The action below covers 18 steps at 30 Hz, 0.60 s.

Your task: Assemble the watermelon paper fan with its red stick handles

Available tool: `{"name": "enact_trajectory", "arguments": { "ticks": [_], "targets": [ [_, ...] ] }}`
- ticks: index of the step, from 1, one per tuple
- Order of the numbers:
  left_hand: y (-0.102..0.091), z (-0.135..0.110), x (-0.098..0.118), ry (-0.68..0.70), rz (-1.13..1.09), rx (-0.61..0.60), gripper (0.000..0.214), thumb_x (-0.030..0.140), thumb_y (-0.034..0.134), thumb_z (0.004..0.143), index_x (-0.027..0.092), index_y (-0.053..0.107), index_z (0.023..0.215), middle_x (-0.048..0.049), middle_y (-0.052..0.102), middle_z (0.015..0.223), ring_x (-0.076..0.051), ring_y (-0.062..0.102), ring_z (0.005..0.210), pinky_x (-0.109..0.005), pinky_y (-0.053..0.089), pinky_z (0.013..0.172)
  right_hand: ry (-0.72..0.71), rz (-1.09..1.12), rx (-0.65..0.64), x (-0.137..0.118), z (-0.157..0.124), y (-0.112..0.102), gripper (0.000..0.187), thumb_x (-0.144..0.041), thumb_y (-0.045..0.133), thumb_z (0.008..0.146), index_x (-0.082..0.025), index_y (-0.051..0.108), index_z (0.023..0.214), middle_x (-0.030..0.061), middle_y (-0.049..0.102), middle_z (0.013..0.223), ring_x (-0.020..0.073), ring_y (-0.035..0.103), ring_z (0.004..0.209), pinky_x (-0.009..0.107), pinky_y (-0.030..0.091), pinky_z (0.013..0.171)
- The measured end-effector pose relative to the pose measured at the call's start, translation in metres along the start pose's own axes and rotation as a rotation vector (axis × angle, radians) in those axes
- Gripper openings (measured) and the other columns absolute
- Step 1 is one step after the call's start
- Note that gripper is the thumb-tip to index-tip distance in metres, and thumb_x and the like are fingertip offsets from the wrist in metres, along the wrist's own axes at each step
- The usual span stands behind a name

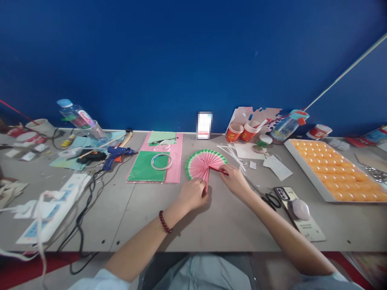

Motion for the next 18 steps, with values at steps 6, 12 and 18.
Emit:
{"name": "enact_trajectory", "arguments": {
  "ticks": [6,12,18],
  "targets": [
    [-0.001,0.001,-0.003,0.049,-0.012,-0.055,0.01,0.016,0.052,0.079,0.018,0.06,0.084,-0.0076,0.063,0.091,-0.021,0.059,0.092,-0.03,0.045,0.075,0.098,-0.196,0.072,0.02,-0.019,-0.014,0.019,-0.021,0.05,0.083,-0.018,0.063,0.096,0.0077,0.066,0.098,0.0227,0.057,0.095,0.032,0.041,0.083],
    [-0.003,0.001,-0.009,0.098,-0.104,-0.054,0.015,0.011,0.052,0.077,0.02,0.06,0.086,-0.0043,0.063,0.092,-0.018,0.059,0.087,-0.027,0.045,0.073,0.18,-0.22,-0.053,0.024,-0.024,-0.014,0.016,-0.017,0.048,0.084,-0.02,0.064,0.085,0.0045,0.067,0.087,0.0181,0.059,0.086,0.026,0.04,0.074],
    [0.0,0.001,-0.01,0.128,-0.074,-0.038,0.015,0.012,0.052,0.077,0.02,0.06,0.087,-0.0048,0.062,0.091,-0.019,0.058,0.087,-0.028,0.045,0.073,0.099,-0.236,0.033,0.024,-0.021,-0.012,0.026,-0.02,0.052,0.085,-0.018,0.059,0.11,0.0075,0.063,0.104,0.0208,0.057,0.095,0.029,0.042,0.079]
  ]
}}
Point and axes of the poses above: each hand's wrist, its own z-axis towards the middle knuckle, its own y-axis out of the palm, x = y × z, the point moved 3 cm from there along z, towards the middle knuckle
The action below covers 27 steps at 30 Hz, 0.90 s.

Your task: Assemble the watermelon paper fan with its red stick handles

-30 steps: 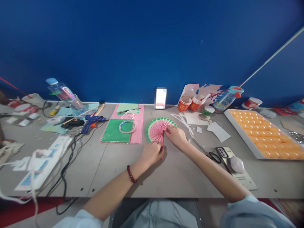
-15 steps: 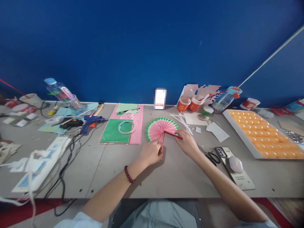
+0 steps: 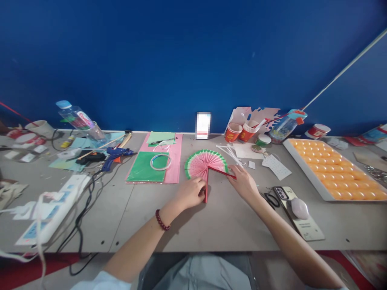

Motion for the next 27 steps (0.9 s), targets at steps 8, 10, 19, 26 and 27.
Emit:
{"name": "enact_trajectory", "arguments": {
  "ticks": [8,10,19,26,27],
  "targets": [
    [0.001,0.0,0.001,-0.009,0.029,-0.014,0.012,0.013,0.051,0.078,0.02,0.057,0.086,-0.0044,0.061,0.091,-0.018,0.058,0.087,-0.028,0.045,0.073,-0.156,-0.099,-0.047,0.002,0.013,0.01,0.026,-0.02,0.043,0.092,-0.018,0.067,0.1,0.0067,0.067,0.098,0.0201,0.057,0.095,0.031,0.042,0.084],
    [0.001,0.0,0.001,0.0,0.037,-0.007,0.011,0.013,0.051,0.078,0.02,0.057,0.085,-0.0041,0.061,0.091,-0.018,0.058,0.086,-0.028,0.044,0.072,-0.16,-0.108,-0.03,0.004,0.016,0.012,0.026,-0.02,0.043,0.092,-0.018,0.067,0.101,0.0071,0.067,0.098,0.0199,0.057,0.095,0.03,0.042,0.083],
    [0.004,0.0,-0.001,0.02,0.064,0.006,0.009,0.014,0.051,0.079,0.02,0.055,0.083,-0.0036,0.06,0.089,-0.019,0.057,0.086,-0.028,0.044,0.07,-0.203,-0.05,0.05,0.013,0.024,0.016,0.025,-0.021,0.047,0.09,-0.021,0.071,0.089,0.0062,0.071,0.09,0.0195,0.059,0.088,0.029,0.043,0.077],
    [0.004,0.001,-0.002,0.034,0.051,0.008,0.009,0.014,0.053,0.078,0.02,0.056,0.084,-0.0038,0.061,0.089,-0.019,0.058,0.085,-0.028,0.045,0.071,-0.11,0.038,-0.002,0.006,0.023,0.014,0.02,-0.015,0.051,0.083,-0.02,0.07,0.081,0.0049,0.069,0.087,0.0188,0.059,0.086,0.027,0.041,0.078],
    [0.004,0.001,-0.002,0.035,0.042,0.008,0.008,0.014,0.054,0.078,0.02,0.056,0.084,-0.0039,0.061,0.09,-0.019,0.058,0.085,-0.028,0.045,0.071,-0.094,0.052,-0.018,0.004,0.022,0.013,0.019,-0.015,0.051,0.082,-0.02,0.07,0.081,0.0045,0.069,0.087,0.0184,0.059,0.085,0.027,0.041,0.077]
  ]
}}
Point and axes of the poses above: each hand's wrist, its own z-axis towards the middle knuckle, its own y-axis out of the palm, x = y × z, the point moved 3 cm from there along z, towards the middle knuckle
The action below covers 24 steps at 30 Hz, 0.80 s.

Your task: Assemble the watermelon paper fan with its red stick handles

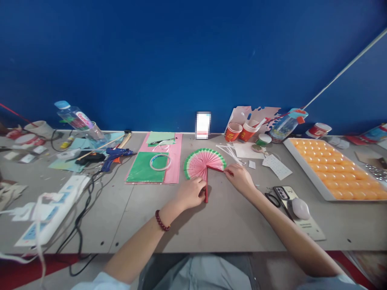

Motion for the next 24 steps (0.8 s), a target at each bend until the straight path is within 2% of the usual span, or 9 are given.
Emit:
{"name": "enact_trajectory", "arguments": {
  "ticks": [4,8,15,24],
  "targets": [
    [0.0,0.001,0.0,0.007,-0.039,0.013,0.009,0.016,0.052,0.083,0.019,0.059,0.088,-0.0043,0.062,0.093,-0.018,0.059,0.084,-0.027,0.045,0.07,0.054,0.069,-0.025,-0.011,-0.007,-0.004,0.018,-0.016,0.052,0.08,-0.021,0.069,0.08,0.0036,0.069,0.087,0.0166,0.059,0.081,0.024,0.039,0.069],
    [0.002,0.001,0.0,0.042,-0.048,0.048,0.01,0.018,0.05,0.088,0.018,0.06,0.089,-0.0048,0.061,0.093,-0.018,0.059,0.084,-0.028,0.046,0.072,0.046,0.16,-0.032,-0.024,-0.012,-0.005,0.018,-0.014,0.051,0.079,-0.019,0.068,0.078,0.0039,0.067,0.084,0.0152,0.059,0.075,0.023,0.038,0.066],
    [0.007,0.004,-0.001,0.112,-0.01,0.171,0.006,0.017,0.056,0.086,0.018,0.06,0.09,-0.0056,0.058,0.094,-0.021,0.056,0.092,-0.035,0.046,0.079,0.058,0.233,-0.036,-0.036,-0.015,0.004,0.018,-0.015,0.05,0.081,-0.017,0.067,0.08,0.0057,0.066,0.083,0.0164,0.059,0.075,0.024,0.038,0.066],
    [0.007,0.006,0.001,0.129,-0.036,0.163,0.007,0.016,0.054,0.087,0.019,0.059,0.091,-0.0045,0.061,0.096,-0.02,0.058,0.093,-0.033,0.047,0.08,0.053,0.264,-0.006,-0.036,-0.018,0.006,0.018,-0.015,0.049,0.08,-0.017,0.067,0.075,0.006,0.067,0.081,0.0167,0.059,0.073,0.024,0.037,0.064]
  ]
}}
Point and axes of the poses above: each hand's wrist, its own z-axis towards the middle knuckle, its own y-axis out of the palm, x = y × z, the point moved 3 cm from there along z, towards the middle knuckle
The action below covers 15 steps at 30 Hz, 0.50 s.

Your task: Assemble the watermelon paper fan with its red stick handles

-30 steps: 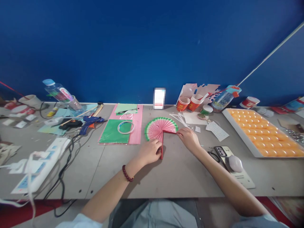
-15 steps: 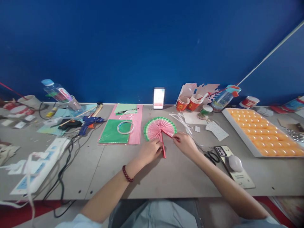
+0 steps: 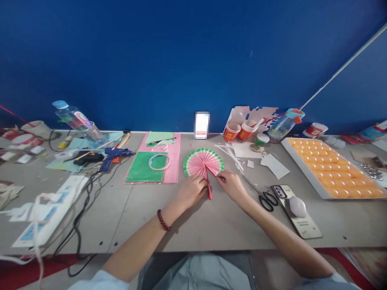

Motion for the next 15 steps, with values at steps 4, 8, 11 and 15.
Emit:
{"name": "enact_trajectory", "arguments": {
  "ticks": [4,8,11,15],
  "targets": [
    [-0.0003,0.001,0.0025,-0.004,0.005,0.0,0.007,0.017,0.053,0.088,0.018,0.06,0.092,-0.0048,0.063,0.096,-0.02,0.058,0.093,-0.034,0.047,0.081,0.016,-0.019,0.015,0.0008,0.0023,0.0024,0.019,-0.017,0.05,0.079,-0.017,0.064,0.066,0.0044,0.065,0.072,0.0147,0.055,0.065,0.023,0.034,0.06],
    [0.002,0.001,0.0026,-0.001,0.021,0.008,0.008,0.018,0.052,0.089,0.017,0.06,0.092,-0.0056,0.064,0.095,-0.021,0.058,0.094,-0.035,0.048,0.083,0.024,-0.021,-0.01,0.0002,0.0051,0.0024,0.022,-0.018,0.048,0.077,-0.017,0.062,0.06,0.0034,0.062,0.065,0.0135,0.052,0.062,0.023,0.033,0.058],
    [0.0042,0.001,0.0018,0.001,0.021,0.017,0.009,0.018,0.052,0.089,0.017,0.06,0.09,-0.0064,0.064,0.094,-0.021,0.057,0.093,-0.035,0.048,0.082,0.049,-0.013,-0.043,-0.0002,0.0073,-0.0009,0.022,-0.016,0.047,0.074,-0.017,0.064,0.061,0.0036,0.063,0.065,0.0135,0.052,0.061,0.022,0.033,0.058],
    [0.0043,0.0016,0.0023,-0.001,0.003,0.023,0.009,0.017,0.052,0.089,0.017,0.061,0.09,-0.0064,0.065,0.094,-0.02,0.057,0.092,-0.034,0.048,0.082,0.063,-0.005,-0.11,-0.0034,0.0091,-0.0065,0.022,-0.016,0.046,0.072,-0.017,0.064,0.06,0.0027,0.063,0.064,0.0127,0.049,0.059,0.022,0.03,0.055]
  ]
}}
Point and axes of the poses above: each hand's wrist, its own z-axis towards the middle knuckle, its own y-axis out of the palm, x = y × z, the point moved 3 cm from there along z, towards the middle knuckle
